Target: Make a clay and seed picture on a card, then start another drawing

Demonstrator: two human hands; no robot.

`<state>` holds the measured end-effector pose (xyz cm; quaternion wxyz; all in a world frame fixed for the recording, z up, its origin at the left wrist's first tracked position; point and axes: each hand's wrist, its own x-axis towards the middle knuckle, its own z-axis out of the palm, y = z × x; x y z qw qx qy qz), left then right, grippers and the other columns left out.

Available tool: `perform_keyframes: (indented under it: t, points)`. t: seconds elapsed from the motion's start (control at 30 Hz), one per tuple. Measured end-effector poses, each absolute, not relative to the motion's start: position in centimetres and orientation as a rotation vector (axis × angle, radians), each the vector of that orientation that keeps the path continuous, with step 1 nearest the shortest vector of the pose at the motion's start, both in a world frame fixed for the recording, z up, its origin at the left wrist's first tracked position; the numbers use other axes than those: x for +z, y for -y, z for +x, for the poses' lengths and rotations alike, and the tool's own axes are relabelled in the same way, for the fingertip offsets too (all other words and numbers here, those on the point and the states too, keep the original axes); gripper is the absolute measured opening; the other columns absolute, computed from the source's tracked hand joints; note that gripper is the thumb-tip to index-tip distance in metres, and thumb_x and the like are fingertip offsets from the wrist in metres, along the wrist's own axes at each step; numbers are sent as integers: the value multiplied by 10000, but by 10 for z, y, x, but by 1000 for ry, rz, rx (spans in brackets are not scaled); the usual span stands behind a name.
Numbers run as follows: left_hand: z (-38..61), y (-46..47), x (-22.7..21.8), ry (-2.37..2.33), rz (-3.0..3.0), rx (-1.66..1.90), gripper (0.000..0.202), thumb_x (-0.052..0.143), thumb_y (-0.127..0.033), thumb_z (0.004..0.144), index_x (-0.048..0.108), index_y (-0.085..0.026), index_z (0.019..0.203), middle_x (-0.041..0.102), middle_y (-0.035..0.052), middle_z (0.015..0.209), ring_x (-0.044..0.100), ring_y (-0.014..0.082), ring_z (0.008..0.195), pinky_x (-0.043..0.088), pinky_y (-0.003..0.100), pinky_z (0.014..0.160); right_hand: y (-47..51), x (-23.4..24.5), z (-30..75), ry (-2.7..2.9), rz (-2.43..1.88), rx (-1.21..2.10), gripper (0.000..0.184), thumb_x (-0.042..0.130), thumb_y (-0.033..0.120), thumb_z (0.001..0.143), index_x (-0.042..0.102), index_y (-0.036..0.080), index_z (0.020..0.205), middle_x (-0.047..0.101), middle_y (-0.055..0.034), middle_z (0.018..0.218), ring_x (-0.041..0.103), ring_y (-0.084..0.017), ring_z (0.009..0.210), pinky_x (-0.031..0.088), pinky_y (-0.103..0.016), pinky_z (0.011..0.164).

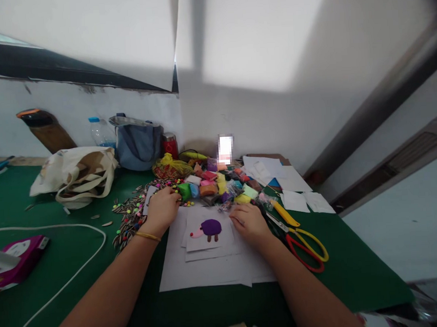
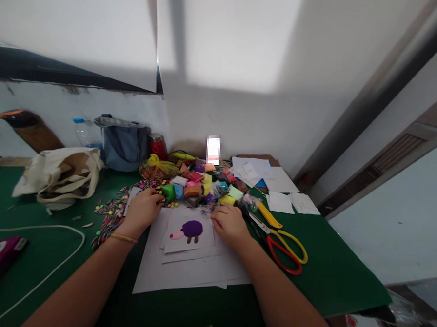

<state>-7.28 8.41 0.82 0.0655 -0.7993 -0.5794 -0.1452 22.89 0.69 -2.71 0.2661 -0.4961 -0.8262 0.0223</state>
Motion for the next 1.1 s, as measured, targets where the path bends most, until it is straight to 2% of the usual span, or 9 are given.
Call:
perform_keyframes:
  t: [0.07, 0.13, 0.23, 0.37, 0.63, 1.1]
  points:
    - [-65, -77, 12, 1727, -2423, -479, 242, 549, -304, 871, 764, -202, 908, 645, 108, 1018, 569, 266, 991, 403, 359, 835, -8, -30, 230, 2253, -1288, 58, 185, 602, 187, 872, 724, 228, 1005, 695, -60, 1007, 563, -230, 968, 391, -380, 855]
    - [-55, -67, 14, 1691, -2494, -457, 226, 554, -305, 877, 765, -221, 868, 653, 82, 948, 577, 239, 950, 413, 338, 833, -7, -31, 228, 2316, -1205, 81, 241, 592, 159, 862, 715, 216, 1061, 690, -69, 971, 559, -230, 952, 403, -381, 858]
    - [-42, -48, 10, 1666, -2702, -458, 233, 521, -234, 897, 744, -227, 965, 655, 69, 971, 592, 205, 933, 430, 314, 857, -2, -30, 218, 2385, -1139, 117, 335, 552, 120, 859, 688, 204, 1153, 673, -75, 908, 544, -226, 905, 416, -379, 842]
    - [-40, -30, -5, 1701, -2780, -444, 259, 493, -214, 910, 730, -207, 1015, 652, 86, 986, 600, 211, 947, 450, 315, 834, 4, -27, 201, 2420, -1153, 168, 433, 536, 107, 846, 634, 204, 1256, 639, -84, 974, 528, -220, 912, 412, -360, 820]
    - [-46, -35, -22, 1723, -2878, -529, 266, 497, -176, 882, 749, -206, 965, 672, 78, 994, 612, 205, 948, 463, 301, 811, 6, -19, 170, 2476, -1186, 179, 372, 592, 264, 875, 648, 277, 1243, 581, -71, 1145, 467, -248, 1069, 328, -411, 956]
    - [-45, -34, -21, 1729, -2872, -557, 265, 495, -176, 880, 750, -199, 949, 671, 72, 992, 604, 193, 926, 460, 304, 802, 7, -21, 165, 2484, -1321, 166, 385, 582, 323, 903, 609, 312, 1288, 539, -59, 1234, 425, -263, 1130, 310, -416, 980]
